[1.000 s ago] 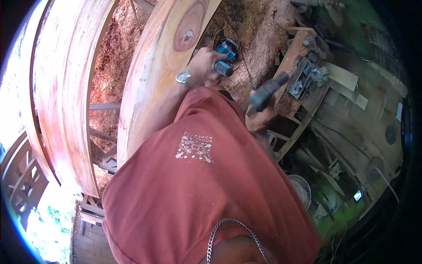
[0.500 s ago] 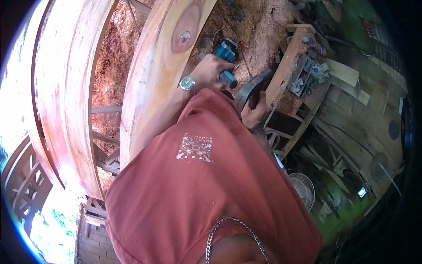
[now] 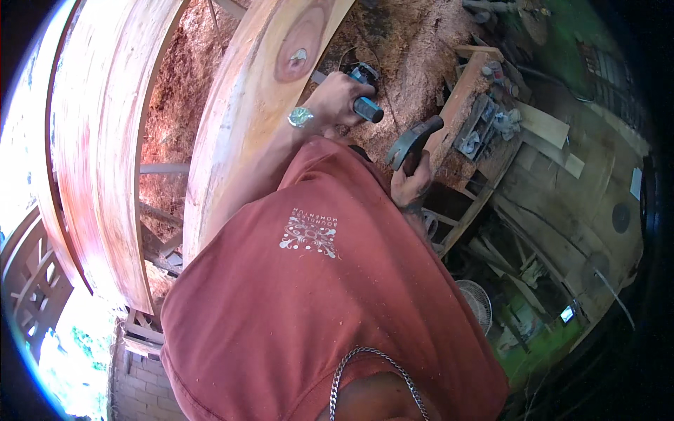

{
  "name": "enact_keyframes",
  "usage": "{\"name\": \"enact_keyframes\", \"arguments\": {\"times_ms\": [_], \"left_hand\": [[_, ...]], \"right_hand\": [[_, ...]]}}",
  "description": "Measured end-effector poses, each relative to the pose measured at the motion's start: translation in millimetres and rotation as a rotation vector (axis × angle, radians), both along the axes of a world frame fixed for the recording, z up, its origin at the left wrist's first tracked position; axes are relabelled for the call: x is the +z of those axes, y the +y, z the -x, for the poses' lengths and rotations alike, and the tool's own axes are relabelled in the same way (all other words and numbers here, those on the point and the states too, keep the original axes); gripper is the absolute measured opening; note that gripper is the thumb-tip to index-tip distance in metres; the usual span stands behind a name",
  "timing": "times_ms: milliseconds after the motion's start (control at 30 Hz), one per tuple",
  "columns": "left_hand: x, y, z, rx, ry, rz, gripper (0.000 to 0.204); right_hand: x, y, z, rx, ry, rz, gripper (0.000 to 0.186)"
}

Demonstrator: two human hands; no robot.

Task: The person strikes a chisel with a hammer to carve into a large piece of wood.

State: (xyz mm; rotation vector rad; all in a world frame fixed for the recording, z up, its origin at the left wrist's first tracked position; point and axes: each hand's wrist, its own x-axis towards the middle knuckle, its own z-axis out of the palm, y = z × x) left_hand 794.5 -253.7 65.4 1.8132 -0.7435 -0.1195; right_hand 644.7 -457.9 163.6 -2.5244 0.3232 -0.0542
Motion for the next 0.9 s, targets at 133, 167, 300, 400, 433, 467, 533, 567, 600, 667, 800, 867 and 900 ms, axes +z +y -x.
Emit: {"name": "enact_keyframes", "arguments": {"times_ms": [133,167,300,400,433,467,533,567,600,667,800,867,900], "left_hand": [[-6.5,-0.9,-0.5,0.001,-0.016,0.008,0.023],[-6.0,0.2,-1.2,-0.017,-0.015,-0.004,0.026],[-6.7,6.8,-3.3,-0.010,-0.010,-0.015,0.027],[-9.2,8.4,-6.2,0.027,-0.025,0.017,0.025],[-10.4,10.5,-9.0,0.025,0.027,0.035,0.025],[-11.2,12.9,-10.5,0.029,0.080,0.050,0.026],[-7.9,13.9,-15.3,0.065,0.111,0.039,0.026],[-8.3,15.5,-17.0,0.030,0.104,0.055,0.028],[-10.4,17.7,-16.7,-0.005,0.099,0.066,0.031],[-12.5,18.7,-16.4,0.001,0.073,0.061,0.032],[-7.2,14.7,-15.7,0.009,0.106,0.053,0.025],[-9.1,10.3,-10.9,0.036,0.087,0.093,0.025],[-10.0,14.1,-8.2,0.083,0.075,0.121,0.025]], "right_hand": [[2.2,1.4,-2.5,0.013,0.038,0.009,0.030],[2.9,3.3,-5.1,0.003,0.021,0.000,0.030],[2.6,2.6,-9.4,0.000,0.029,-0.005,0.029],[4.6,3.9,-14.0,0.074,-0.056,0.028,0.030],[7.5,4.1,-16.9,0.074,-0.056,0.030,0.030],[13.6,7.0,-23.7,0.099,-0.100,0.020,0.025],[40.4,18.6,-37.3,0.117,-0.143,0.013,0.020],[60.0,27.2,-42.9,0.118,-0.202,0.079,0.019],[72.7,34.7,-47.2,0.119,-0.259,0.140,0.022],[89.7,59.4,-54.7,0.024,-0.401,-0.082,0.019],[32.1,38.7,-72.5,0.217,0.213,0.056,0.011],[-9.5,46.0,-47.2,0.312,-0.009,0.145,0.012],[-18.6,42.7,-35.8,0.311,-0.020,0.141,0.012]]}}
